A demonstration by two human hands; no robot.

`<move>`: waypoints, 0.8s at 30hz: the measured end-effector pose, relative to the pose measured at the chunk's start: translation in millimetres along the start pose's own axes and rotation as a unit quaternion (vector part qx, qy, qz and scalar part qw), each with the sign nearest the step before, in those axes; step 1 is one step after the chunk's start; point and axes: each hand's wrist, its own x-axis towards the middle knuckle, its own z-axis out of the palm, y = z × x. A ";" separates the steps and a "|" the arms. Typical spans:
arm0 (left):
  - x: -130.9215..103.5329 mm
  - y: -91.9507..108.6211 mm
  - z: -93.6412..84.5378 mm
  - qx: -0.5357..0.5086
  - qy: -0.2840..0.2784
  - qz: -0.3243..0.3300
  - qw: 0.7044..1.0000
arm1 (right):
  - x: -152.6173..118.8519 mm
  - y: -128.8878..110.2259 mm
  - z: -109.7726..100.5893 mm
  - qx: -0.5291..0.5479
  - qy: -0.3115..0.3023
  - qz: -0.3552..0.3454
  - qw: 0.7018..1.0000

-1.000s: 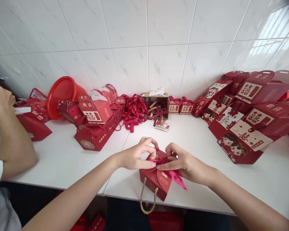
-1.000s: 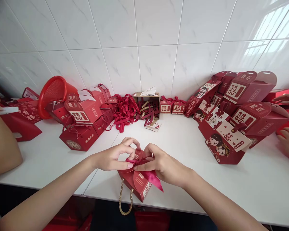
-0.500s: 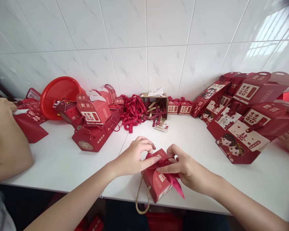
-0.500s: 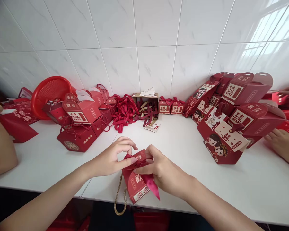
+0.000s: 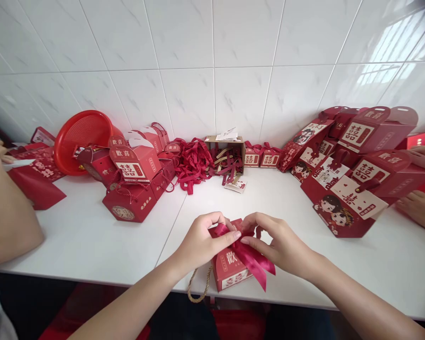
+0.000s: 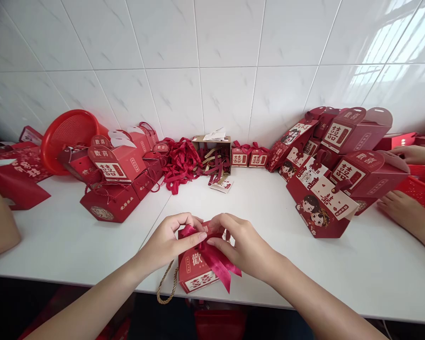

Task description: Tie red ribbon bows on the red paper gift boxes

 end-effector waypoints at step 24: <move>0.1 -10.3 2.5 -0.053 -0.010 -0.019 0.998 | 0.1 20.3 -5.7 -0.031 0.071 -0.007 0.997</move>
